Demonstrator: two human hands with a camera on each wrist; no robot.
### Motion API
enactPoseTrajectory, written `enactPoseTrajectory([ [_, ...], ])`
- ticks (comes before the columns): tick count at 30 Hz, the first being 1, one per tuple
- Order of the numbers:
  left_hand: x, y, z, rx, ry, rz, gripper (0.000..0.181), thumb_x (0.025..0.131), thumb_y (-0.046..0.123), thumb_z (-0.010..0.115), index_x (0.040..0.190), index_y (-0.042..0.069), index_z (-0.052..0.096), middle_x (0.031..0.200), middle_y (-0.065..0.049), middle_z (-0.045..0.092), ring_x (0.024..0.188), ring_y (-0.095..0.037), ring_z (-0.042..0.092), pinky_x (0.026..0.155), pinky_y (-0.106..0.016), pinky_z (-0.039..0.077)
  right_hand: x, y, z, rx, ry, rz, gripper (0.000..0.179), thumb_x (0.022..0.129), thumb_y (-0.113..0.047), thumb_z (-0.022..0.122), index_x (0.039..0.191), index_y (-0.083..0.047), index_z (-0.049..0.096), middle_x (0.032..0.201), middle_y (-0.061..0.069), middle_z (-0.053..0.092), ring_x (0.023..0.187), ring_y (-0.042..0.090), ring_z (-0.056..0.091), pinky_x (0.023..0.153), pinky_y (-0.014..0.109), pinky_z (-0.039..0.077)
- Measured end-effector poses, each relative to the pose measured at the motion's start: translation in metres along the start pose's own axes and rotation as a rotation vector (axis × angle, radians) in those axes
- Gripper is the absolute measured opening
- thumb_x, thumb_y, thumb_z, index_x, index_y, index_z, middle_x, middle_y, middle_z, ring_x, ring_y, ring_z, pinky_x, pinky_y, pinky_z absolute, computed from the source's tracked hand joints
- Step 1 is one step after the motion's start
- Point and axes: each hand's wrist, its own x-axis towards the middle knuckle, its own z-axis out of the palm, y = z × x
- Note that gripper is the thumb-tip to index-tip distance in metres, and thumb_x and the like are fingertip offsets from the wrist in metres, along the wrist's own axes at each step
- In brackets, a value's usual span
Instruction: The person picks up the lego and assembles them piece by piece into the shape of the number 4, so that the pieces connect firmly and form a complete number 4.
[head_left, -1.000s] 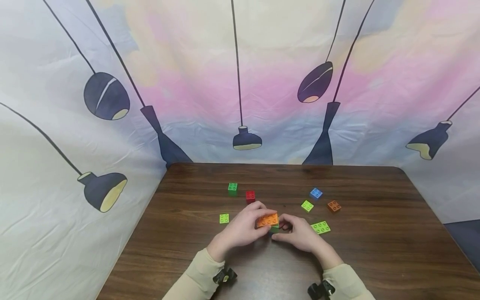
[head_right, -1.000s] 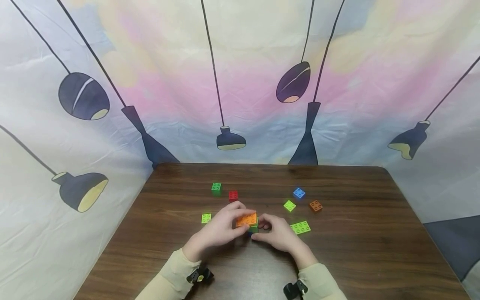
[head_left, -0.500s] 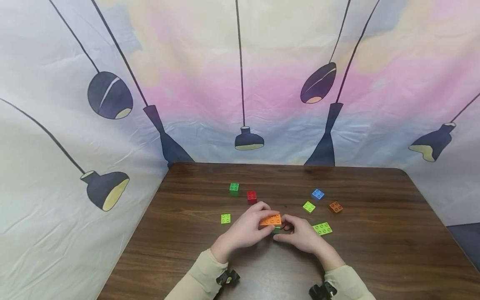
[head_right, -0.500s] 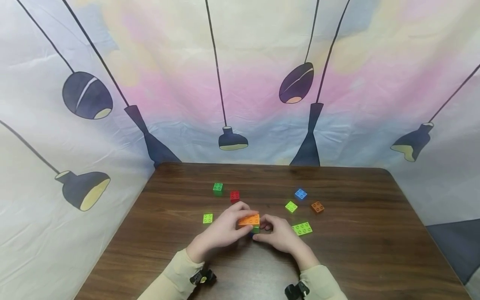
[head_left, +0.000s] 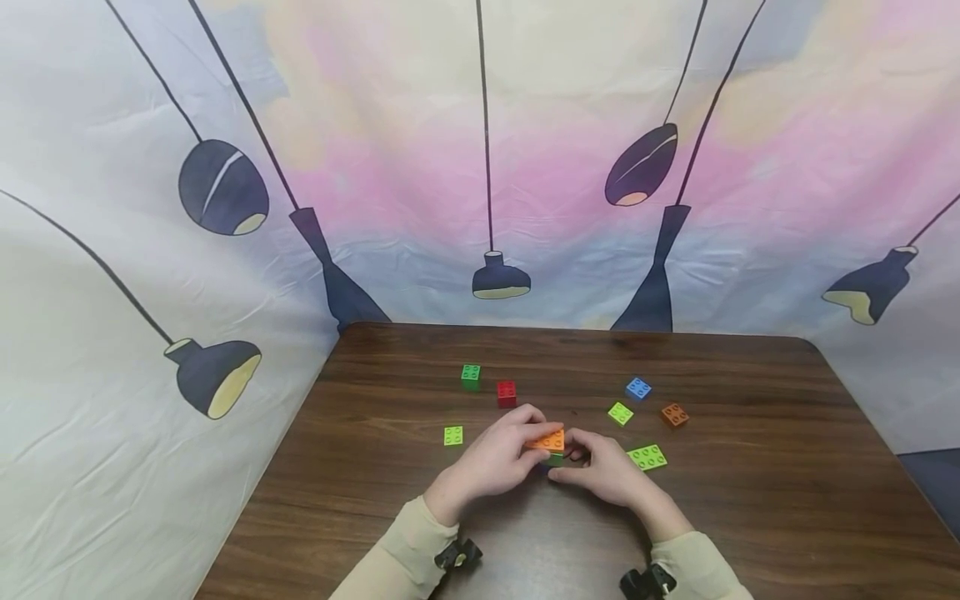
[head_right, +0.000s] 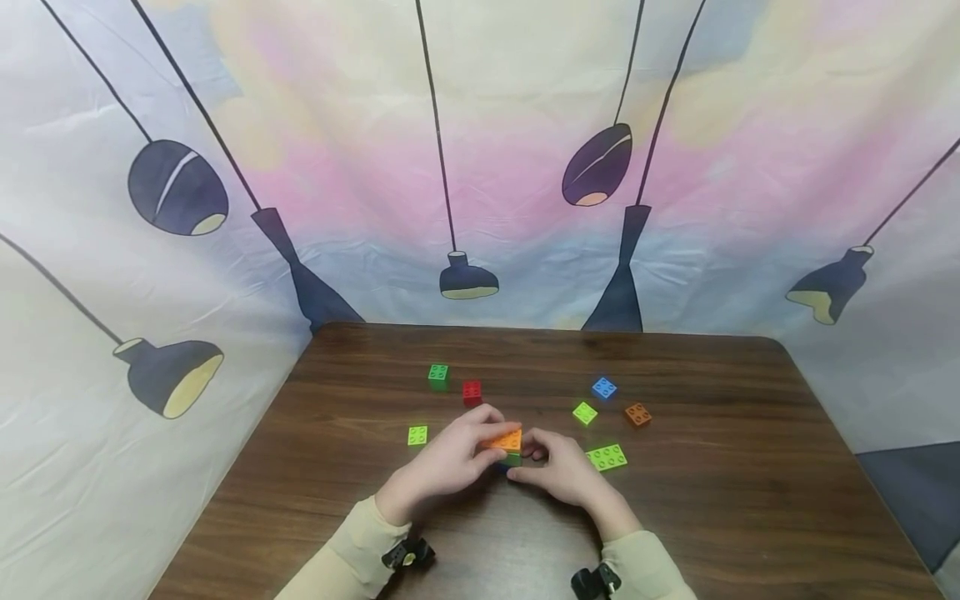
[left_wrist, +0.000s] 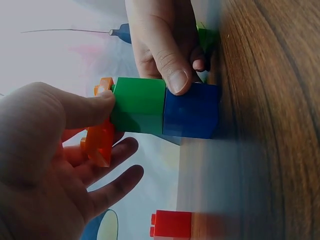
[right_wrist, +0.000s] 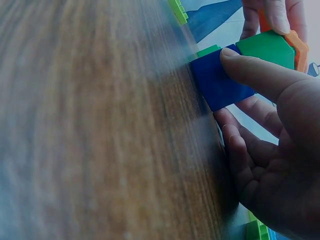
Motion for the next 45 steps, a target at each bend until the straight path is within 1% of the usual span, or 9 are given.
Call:
enactPoseTrajectory([
  [8, -0.0009, 0.0007, -0.0006, 0.000, -0.002, -0.007, 0.042, 0.103, 0.015, 0.074, 0.145, 0.017, 0.069, 0.122, 0.005, 0.059, 0.100, -0.007, 0.056, 0.084, -0.021, 0.049, -0.0003, -0.0013, -0.0008, 0.004, -0.001, -0.002, 0.046, 0.087, -0.038, 0.091, 0.120, -0.013, 0.070, 0.103, -0.003, 0.067, 0.097, 0.016, 0.061, 0.081, 0.032, 0.052],
  [15, -0.0010, 0.0009, 0.0002, -0.007, 0.002, -0.024, 0.043, 0.102, 0.016, 0.075, 0.145, 0.019, 0.069, 0.114, 0.007, 0.057, 0.091, -0.005, 0.053, 0.077, -0.019, 0.046, -0.0004, -0.0008, -0.0003, 0.001, -0.001, -0.006, 0.044, 0.087, -0.037, 0.090, 0.118, -0.013, 0.070, 0.102, -0.003, 0.066, 0.096, 0.016, 0.060, 0.080, 0.032, 0.052],
  [26, 0.0000, 0.0003, 0.0013, 0.031, 0.014, -0.012, 0.044, 0.102, 0.017, 0.076, 0.145, 0.020, 0.069, 0.111, 0.007, 0.056, 0.086, -0.005, 0.051, 0.072, -0.018, 0.044, -0.0005, -0.0012, -0.0003, -0.005, 0.001, -0.005, 0.044, 0.087, -0.038, 0.090, 0.118, -0.014, 0.070, 0.102, -0.004, 0.067, 0.096, 0.016, 0.061, 0.081, 0.033, 0.052],
  [30, 0.0001, 0.0009, 0.0015, 0.044, 0.020, -0.022, 0.044, 0.101, 0.017, 0.077, 0.144, 0.021, 0.070, 0.109, 0.008, 0.056, 0.083, -0.004, 0.050, 0.069, -0.019, 0.042, -0.0007, -0.0016, 0.0001, -0.002, 0.000, -0.001, 0.043, 0.087, -0.037, 0.090, 0.118, -0.014, 0.070, 0.102, -0.003, 0.067, 0.096, 0.016, 0.061, 0.081, 0.033, 0.052],
  [37, 0.0007, 0.0056, 0.0022, 0.088, 0.034, -0.042, 0.046, 0.098, 0.016, 0.079, 0.143, 0.022, 0.071, 0.102, 0.009, 0.053, 0.075, -0.004, 0.047, 0.061, -0.019, 0.038, -0.0011, -0.0020, 0.0004, 0.005, 0.000, 0.002, 0.041, 0.088, -0.037, 0.090, 0.116, -0.014, 0.070, 0.102, -0.004, 0.067, 0.096, 0.016, 0.061, 0.081, 0.033, 0.051],
  [45, 0.0011, 0.0079, 0.0029, 0.174, 0.054, -0.024, 0.046, 0.097, 0.017, 0.079, 0.142, 0.022, 0.072, 0.100, 0.009, 0.052, 0.080, -0.005, 0.051, 0.066, -0.020, 0.041, -0.0026, -0.0015, 0.0003, 0.008, 0.004, -0.038, 0.040, 0.088, -0.038, 0.089, 0.115, -0.015, 0.071, 0.102, -0.005, 0.067, 0.097, 0.015, 0.062, 0.082, 0.031, 0.052],
])
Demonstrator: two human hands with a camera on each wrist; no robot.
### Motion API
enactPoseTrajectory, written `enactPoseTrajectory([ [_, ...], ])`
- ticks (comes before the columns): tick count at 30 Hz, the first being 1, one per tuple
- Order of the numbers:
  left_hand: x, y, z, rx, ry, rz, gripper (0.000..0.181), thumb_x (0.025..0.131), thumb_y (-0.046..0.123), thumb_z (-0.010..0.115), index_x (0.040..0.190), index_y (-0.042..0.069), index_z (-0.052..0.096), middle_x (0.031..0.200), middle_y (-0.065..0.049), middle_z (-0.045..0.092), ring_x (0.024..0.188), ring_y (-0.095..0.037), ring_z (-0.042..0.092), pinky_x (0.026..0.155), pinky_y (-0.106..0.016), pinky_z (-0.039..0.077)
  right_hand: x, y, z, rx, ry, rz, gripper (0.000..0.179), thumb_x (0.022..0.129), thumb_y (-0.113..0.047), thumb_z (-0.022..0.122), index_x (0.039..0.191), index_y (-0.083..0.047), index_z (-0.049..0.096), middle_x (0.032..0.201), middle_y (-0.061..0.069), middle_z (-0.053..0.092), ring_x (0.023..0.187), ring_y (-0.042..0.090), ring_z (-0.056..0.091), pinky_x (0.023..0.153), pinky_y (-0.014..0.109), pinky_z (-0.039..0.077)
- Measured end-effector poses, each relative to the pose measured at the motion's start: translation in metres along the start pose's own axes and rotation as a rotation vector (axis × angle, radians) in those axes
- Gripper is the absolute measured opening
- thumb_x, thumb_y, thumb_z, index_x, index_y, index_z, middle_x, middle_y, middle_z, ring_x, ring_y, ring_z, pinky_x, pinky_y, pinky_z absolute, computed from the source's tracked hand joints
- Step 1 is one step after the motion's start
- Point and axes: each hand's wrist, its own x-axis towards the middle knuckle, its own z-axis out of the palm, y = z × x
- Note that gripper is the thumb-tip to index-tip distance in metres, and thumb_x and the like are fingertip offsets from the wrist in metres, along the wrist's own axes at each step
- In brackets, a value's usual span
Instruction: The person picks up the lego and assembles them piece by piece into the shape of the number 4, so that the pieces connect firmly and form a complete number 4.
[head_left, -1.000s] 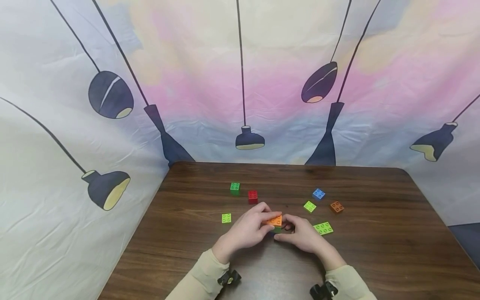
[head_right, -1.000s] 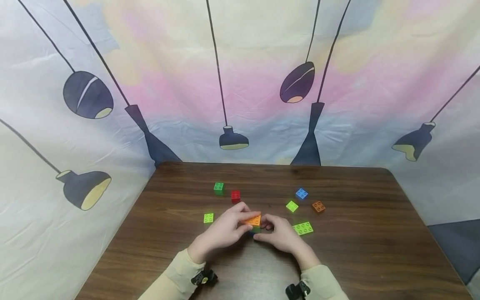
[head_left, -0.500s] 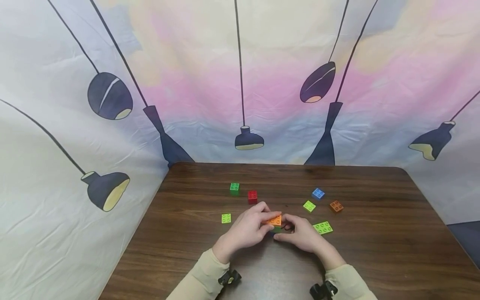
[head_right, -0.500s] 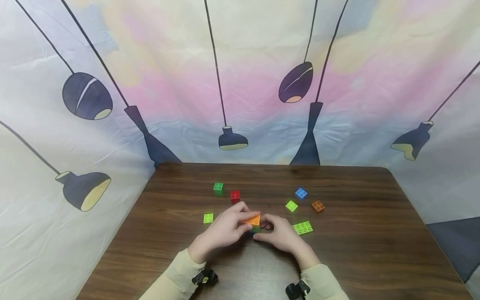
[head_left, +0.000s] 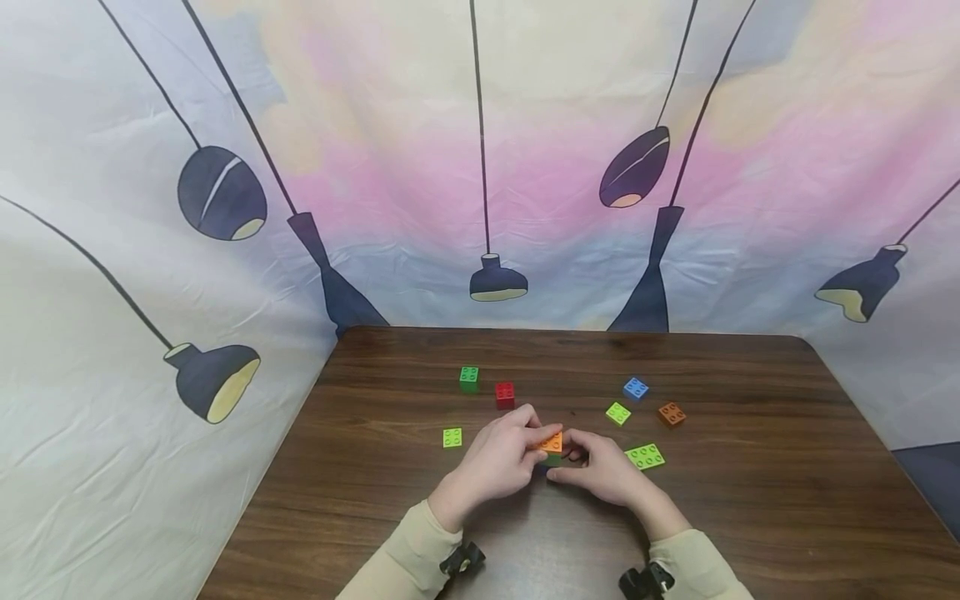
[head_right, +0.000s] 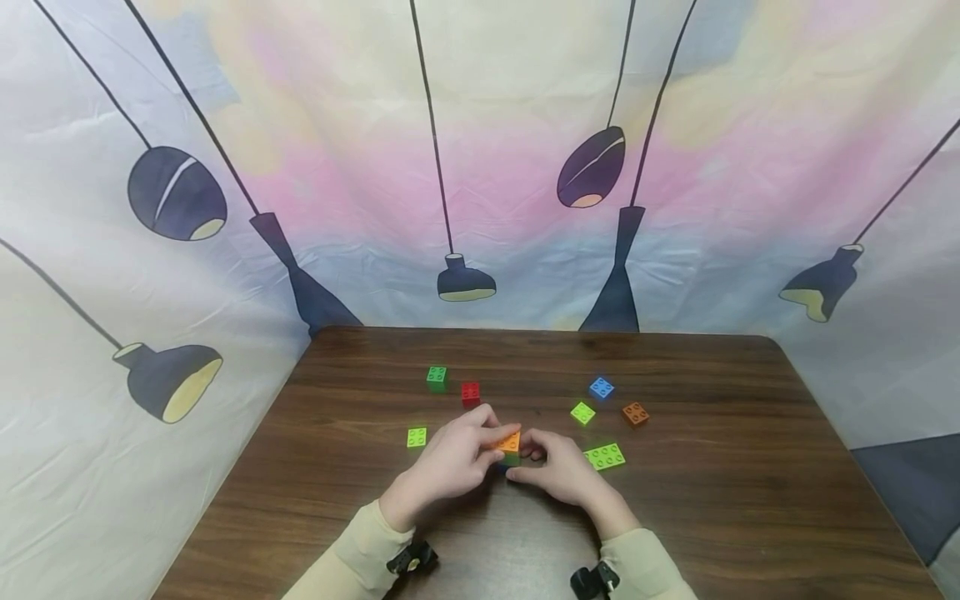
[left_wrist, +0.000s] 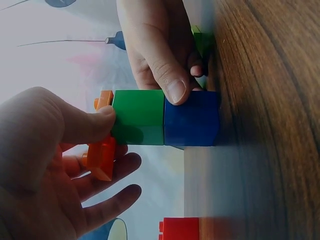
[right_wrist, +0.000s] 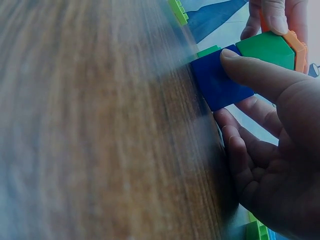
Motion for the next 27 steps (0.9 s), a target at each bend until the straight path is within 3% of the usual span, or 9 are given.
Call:
enactPoseTrajectory([
  [12, -0.0006, -0.0010, 0.0004, 0.003, -0.005, -0.006, 0.046, 0.098, 0.016, 0.079, 0.142, 0.022, 0.071, 0.098, 0.009, 0.051, 0.079, -0.005, 0.048, 0.064, -0.020, 0.038, 0.0029, -0.0016, 0.0016, -0.017, 0.000, 0.005, 0.038, 0.088, -0.038, 0.089, 0.113, -0.017, 0.071, 0.100, -0.005, 0.066, 0.095, 0.015, 0.061, 0.081, 0.032, 0.051],
  [27, 0.0010, -0.0004, 0.0013, 0.030, -0.004, 0.008, 0.045, 0.098, 0.017, 0.078, 0.143, 0.022, 0.071, 0.097, 0.009, 0.050, 0.080, -0.006, 0.048, 0.066, -0.020, 0.039, 0.0000, -0.0032, -0.0037, -0.010, -0.028, -0.019, 0.047, 0.091, -0.040, 0.087, 0.124, -0.010, 0.071, 0.106, -0.003, 0.067, 0.098, 0.016, 0.061, 0.082, 0.031, 0.052],
])
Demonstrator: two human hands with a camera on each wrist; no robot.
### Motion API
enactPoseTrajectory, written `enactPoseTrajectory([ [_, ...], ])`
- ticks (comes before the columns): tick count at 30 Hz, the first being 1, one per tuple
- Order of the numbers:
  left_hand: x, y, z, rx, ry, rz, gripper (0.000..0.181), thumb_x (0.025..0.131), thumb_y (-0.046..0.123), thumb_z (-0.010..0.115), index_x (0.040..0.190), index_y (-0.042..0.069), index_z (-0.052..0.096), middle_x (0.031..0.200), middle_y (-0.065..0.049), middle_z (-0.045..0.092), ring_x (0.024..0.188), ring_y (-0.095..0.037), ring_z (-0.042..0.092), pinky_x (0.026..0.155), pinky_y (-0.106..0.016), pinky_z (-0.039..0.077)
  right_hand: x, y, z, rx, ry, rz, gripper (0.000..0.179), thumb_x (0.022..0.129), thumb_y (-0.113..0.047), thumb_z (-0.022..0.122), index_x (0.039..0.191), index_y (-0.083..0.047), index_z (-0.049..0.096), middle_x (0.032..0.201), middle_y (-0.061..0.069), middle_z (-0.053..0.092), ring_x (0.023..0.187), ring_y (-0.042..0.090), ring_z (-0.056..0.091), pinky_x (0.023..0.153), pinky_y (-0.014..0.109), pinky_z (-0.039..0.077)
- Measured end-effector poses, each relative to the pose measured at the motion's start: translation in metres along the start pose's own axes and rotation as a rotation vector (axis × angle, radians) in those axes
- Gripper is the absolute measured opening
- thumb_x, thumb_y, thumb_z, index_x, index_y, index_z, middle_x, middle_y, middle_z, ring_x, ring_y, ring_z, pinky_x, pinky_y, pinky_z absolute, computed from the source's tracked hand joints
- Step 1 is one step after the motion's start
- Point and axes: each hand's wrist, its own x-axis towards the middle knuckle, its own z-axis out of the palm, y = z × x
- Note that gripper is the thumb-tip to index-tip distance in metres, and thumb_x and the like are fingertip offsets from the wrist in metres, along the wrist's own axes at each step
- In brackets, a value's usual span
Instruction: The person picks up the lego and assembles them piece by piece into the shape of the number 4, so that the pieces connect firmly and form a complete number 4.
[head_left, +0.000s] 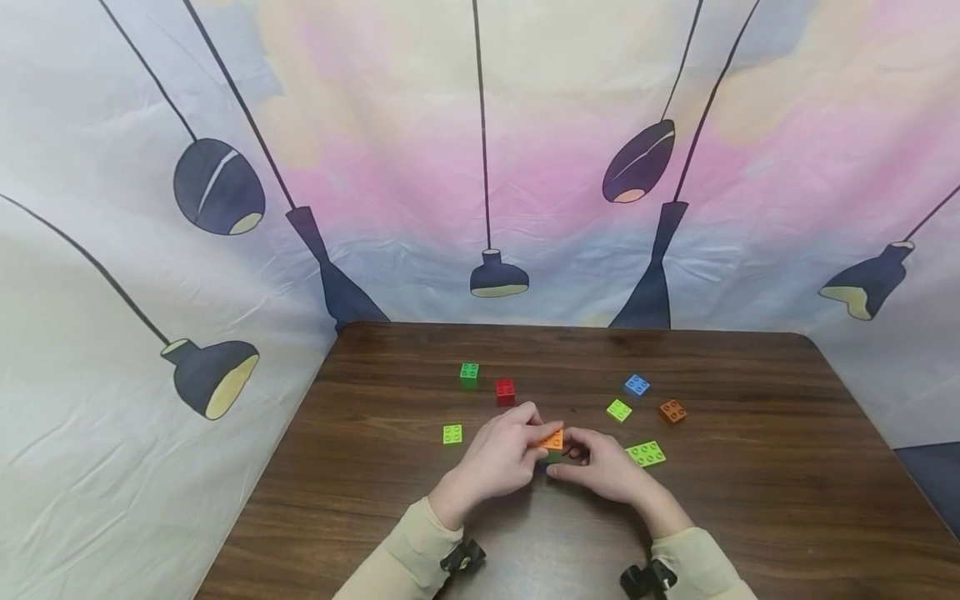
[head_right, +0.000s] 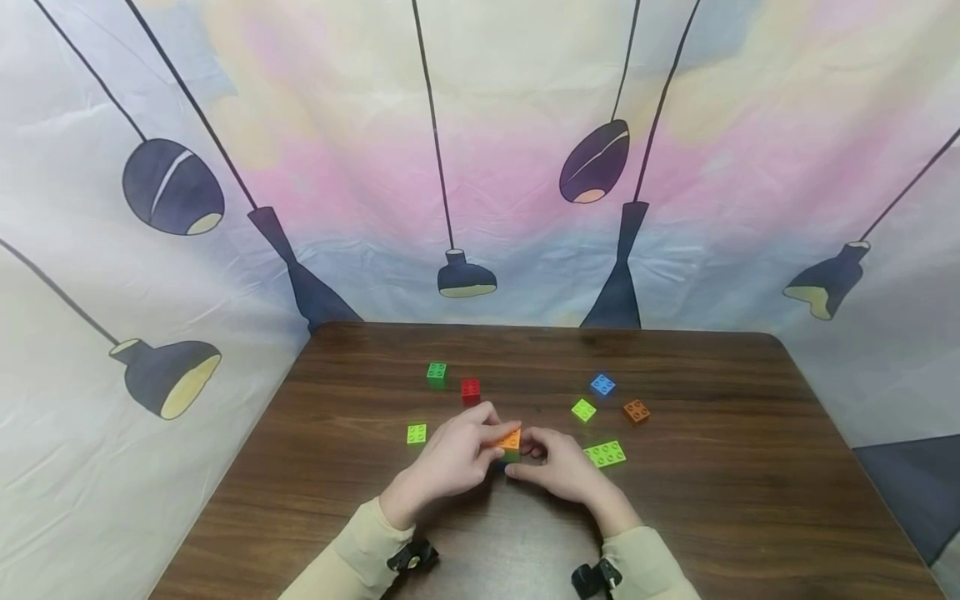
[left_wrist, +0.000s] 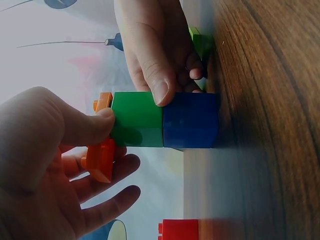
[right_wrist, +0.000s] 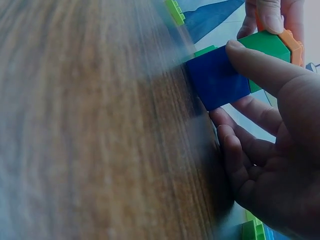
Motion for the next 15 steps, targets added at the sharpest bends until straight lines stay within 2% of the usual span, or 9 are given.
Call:
enactPoseTrajectory([
  [15, -0.0004, 0.0016, 0.0003, 0.021, 0.013, 0.016, 0.046, 0.096, 0.016, 0.079, 0.141, 0.020, 0.072, 0.097, 0.008, 0.050, 0.079, -0.006, 0.048, 0.065, -0.019, 0.038, 0.0009, 0.0017, 0.0017, 0.015, 0.007, 0.026, 0.045, 0.091, -0.041, 0.086, 0.123, -0.012, 0.073, 0.105, -0.004, 0.068, 0.097, 0.014, 0.062, 0.081, 0.030, 0.052],
])
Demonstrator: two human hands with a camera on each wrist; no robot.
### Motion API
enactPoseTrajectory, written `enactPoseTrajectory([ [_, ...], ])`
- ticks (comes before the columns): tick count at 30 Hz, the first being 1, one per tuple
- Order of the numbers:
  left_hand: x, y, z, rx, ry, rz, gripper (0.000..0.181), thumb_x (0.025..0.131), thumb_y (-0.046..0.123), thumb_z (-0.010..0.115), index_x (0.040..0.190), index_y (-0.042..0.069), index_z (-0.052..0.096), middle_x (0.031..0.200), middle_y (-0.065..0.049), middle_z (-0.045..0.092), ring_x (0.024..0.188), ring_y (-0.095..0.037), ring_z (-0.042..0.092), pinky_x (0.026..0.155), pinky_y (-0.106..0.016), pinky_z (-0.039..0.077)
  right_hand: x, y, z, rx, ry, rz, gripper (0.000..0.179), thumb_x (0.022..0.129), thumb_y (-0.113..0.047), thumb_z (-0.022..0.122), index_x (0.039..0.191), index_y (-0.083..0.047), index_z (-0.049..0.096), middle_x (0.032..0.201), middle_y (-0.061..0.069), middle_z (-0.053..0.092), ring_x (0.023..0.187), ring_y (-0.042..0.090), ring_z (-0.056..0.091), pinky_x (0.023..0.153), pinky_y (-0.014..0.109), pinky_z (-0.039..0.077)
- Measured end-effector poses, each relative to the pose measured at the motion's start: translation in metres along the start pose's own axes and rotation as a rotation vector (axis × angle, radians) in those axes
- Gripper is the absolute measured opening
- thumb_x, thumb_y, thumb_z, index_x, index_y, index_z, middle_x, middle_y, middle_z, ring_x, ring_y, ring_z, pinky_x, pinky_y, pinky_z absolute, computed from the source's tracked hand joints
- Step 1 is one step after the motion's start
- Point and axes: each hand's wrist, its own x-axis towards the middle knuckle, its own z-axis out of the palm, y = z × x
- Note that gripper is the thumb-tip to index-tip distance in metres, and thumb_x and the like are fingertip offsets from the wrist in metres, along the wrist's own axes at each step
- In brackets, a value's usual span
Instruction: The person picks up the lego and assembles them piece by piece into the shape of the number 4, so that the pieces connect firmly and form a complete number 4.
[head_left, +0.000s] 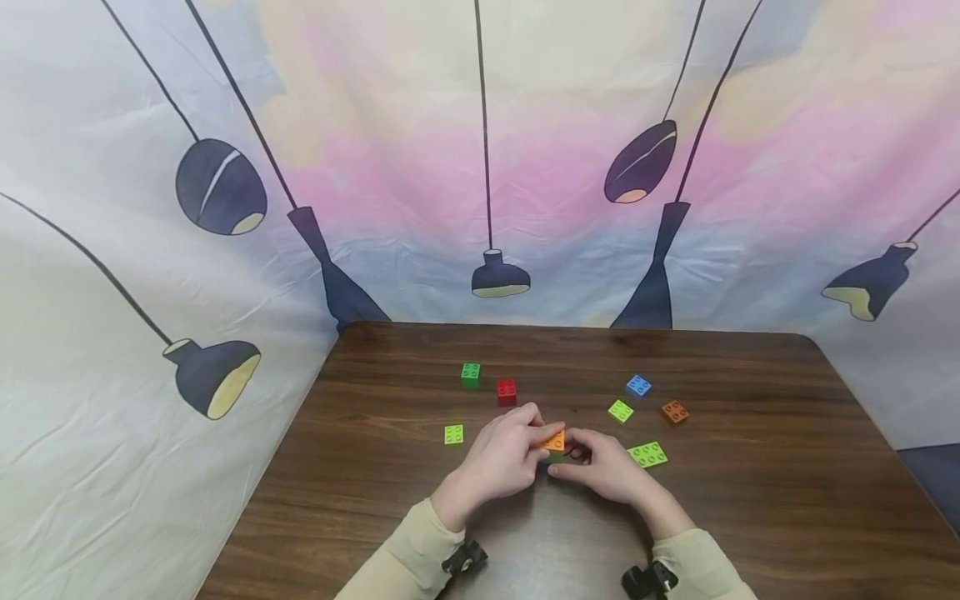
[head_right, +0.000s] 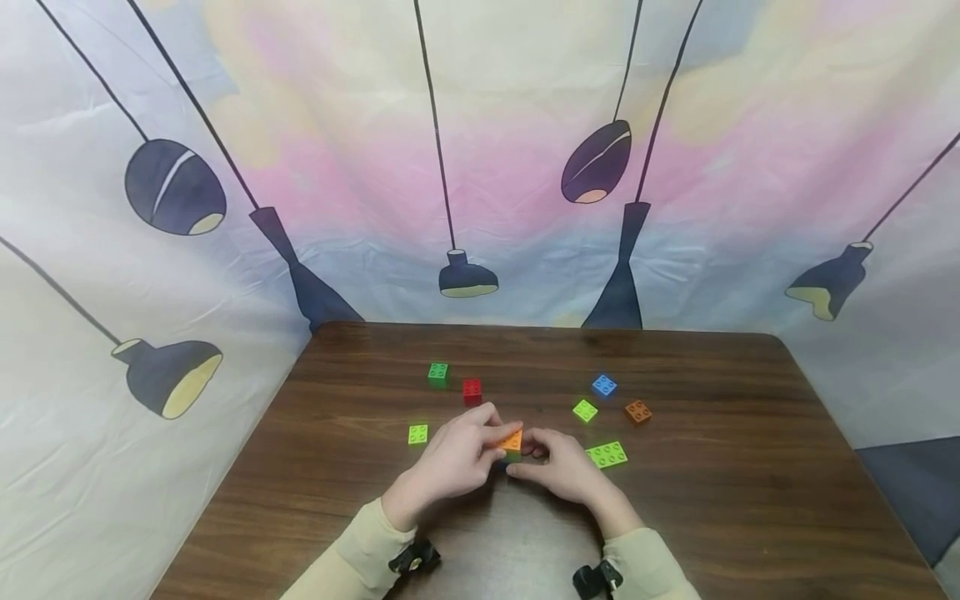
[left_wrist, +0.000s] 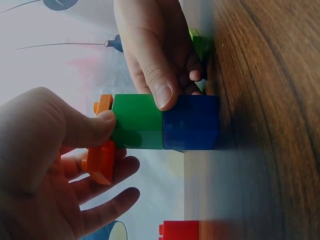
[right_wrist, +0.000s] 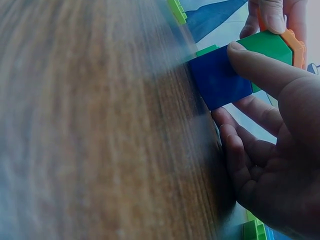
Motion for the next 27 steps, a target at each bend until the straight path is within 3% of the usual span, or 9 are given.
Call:
enactPoseTrajectory([
  [18, -0.0010, -0.0020, 0.0008, -0.011, -0.002, 0.006, 0.046, 0.097, 0.015, 0.078, 0.142, 0.020, 0.072, 0.100, 0.007, 0.053, 0.081, -0.006, 0.048, 0.067, -0.020, 0.040, 0.0012, 0.0014, 0.0014, -0.011, 0.009, 0.004, 0.043, 0.091, -0.041, 0.086, 0.122, -0.014, 0.073, 0.106, -0.005, 0.068, 0.099, 0.015, 0.062, 0.083, 0.031, 0.052],
  [27, -0.0021, -0.0047, -0.0047, -0.065, -0.007, 0.004, 0.045, 0.098, 0.025, 0.080, 0.142, 0.020, 0.072, 0.110, 0.007, 0.063, 0.085, -0.005, 0.054, 0.070, -0.021, 0.045, 0.0002, -0.0005, 0.0008, -0.012, 0.003, 0.002, 0.042, 0.092, -0.042, 0.085, 0.120, -0.014, 0.073, 0.106, -0.005, 0.068, 0.098, 0.015, 0.062, 0.082, 0.031, 0.052],
])
